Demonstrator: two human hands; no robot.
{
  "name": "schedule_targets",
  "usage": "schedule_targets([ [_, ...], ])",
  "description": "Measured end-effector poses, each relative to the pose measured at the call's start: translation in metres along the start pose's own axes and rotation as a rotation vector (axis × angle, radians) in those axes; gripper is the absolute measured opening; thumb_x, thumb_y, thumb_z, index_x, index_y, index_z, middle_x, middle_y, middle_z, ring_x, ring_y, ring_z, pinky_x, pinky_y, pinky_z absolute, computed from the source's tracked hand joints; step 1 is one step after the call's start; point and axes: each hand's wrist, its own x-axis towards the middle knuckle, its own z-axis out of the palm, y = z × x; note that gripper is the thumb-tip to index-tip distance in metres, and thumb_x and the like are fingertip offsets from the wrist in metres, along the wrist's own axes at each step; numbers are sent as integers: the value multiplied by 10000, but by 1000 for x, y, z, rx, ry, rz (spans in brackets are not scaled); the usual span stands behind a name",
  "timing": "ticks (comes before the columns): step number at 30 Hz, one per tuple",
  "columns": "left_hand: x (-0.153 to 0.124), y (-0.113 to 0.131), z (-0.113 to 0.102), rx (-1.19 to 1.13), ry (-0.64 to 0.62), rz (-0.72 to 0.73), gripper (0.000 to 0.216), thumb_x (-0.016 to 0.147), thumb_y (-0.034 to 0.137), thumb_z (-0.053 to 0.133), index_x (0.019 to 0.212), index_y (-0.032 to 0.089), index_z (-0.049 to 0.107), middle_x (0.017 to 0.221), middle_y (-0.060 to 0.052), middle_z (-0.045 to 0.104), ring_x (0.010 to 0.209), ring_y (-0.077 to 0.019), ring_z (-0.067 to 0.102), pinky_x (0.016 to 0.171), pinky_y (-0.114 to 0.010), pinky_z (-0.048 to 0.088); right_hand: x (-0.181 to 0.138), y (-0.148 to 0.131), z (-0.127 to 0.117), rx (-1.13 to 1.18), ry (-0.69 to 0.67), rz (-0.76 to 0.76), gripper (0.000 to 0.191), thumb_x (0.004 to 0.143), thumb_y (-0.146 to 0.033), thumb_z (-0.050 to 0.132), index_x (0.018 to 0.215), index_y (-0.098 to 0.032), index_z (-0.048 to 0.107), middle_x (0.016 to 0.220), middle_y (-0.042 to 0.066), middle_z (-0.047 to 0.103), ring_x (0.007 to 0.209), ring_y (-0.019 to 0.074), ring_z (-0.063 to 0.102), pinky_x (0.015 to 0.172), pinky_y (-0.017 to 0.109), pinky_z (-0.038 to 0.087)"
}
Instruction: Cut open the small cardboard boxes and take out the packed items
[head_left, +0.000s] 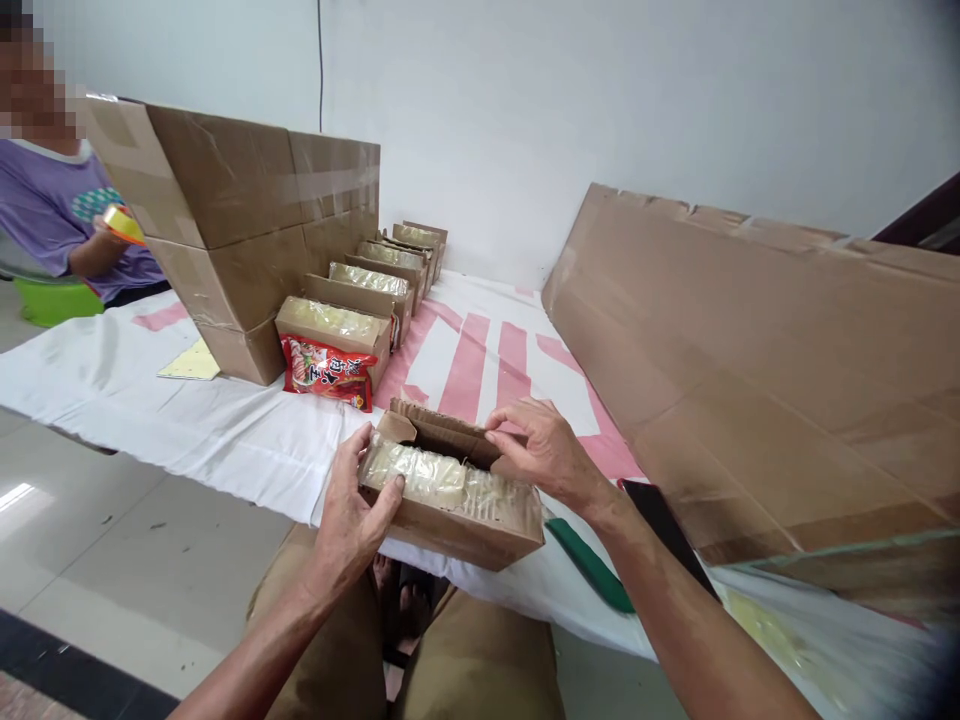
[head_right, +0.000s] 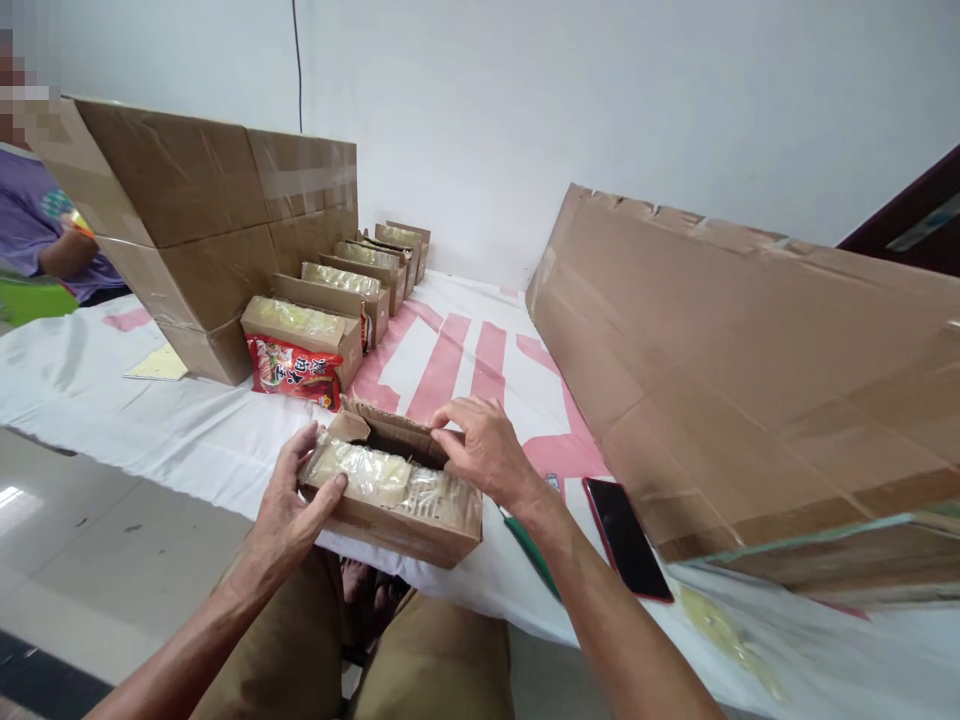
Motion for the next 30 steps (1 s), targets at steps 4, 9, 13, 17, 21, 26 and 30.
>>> schedule_targets([
  [4,4,1,3,83,15,47,617,893,326,613,1459,153,437,1427,-171,545,1339,-309,530,1147,-510,428,-19,-14,2,-90,-140,-65,212,1009,-265,553,863,-201,692,908,52,750,904,220,640,842,367,369],
  [9,11,2,-6,111,-31,129,564,883,279,609,1428,204,485,1418,-138,553,1340,-288,532,1135,-497,447,-37,-28,10,-156,-176,-54,232,1042,-291,534,931,-205,719,1015,52,734,967,229,613,889,392,371],
  [13,27,5,-13,139,-54,170,444,886,305,613,1325,238,608,1415,-119,570,1356,-292,524,1142,-508,440,-44,-31,16,-194,-107,-49,142,1006,-276,592,996,-202,713,1068,68,723,970,241,613,878,396,410],
  [17,42,4,-12,166,-92,145,336,872,368,617,1157,232,728,1307,-123,628,1263,-302,597,1078,-500,498,-61,-24,14,-137,1,-77,195,1021,-287,545,1080,-223,721,1189,87,706,1091,261,622,927,419,448],
  [21,44,-2,-10,137,-112,118,333,862,382,626,1135,235,747,1299,-119,635,1255,-297,610,1068,-479,509,-94,-1,11,-4,296,138,313,1037,-410,489,1220,-249,685,1345,106,651,1251,285,590,1046,465,452],
  [26,31,-8,-2,28,-73,90,363,858,353,633,1184,209,706,1301,-125,649,1257,-277,617,1083,-453,500,-117,13,30,397,240,551,616,981,-621,475,1475,-256,514,1479,130,580,1321,302,586,1012,429,542],
  [30,20,-4,6,-69,10,54,371,872,301,595,1220,194,669,1296,-122,666,1250,-252,621,1099,-434,485,-118,1,46,499,197,620,707,952,-652,507,1540,-263,455,1571,97,509,1450,316,469,1158,448,437],
])
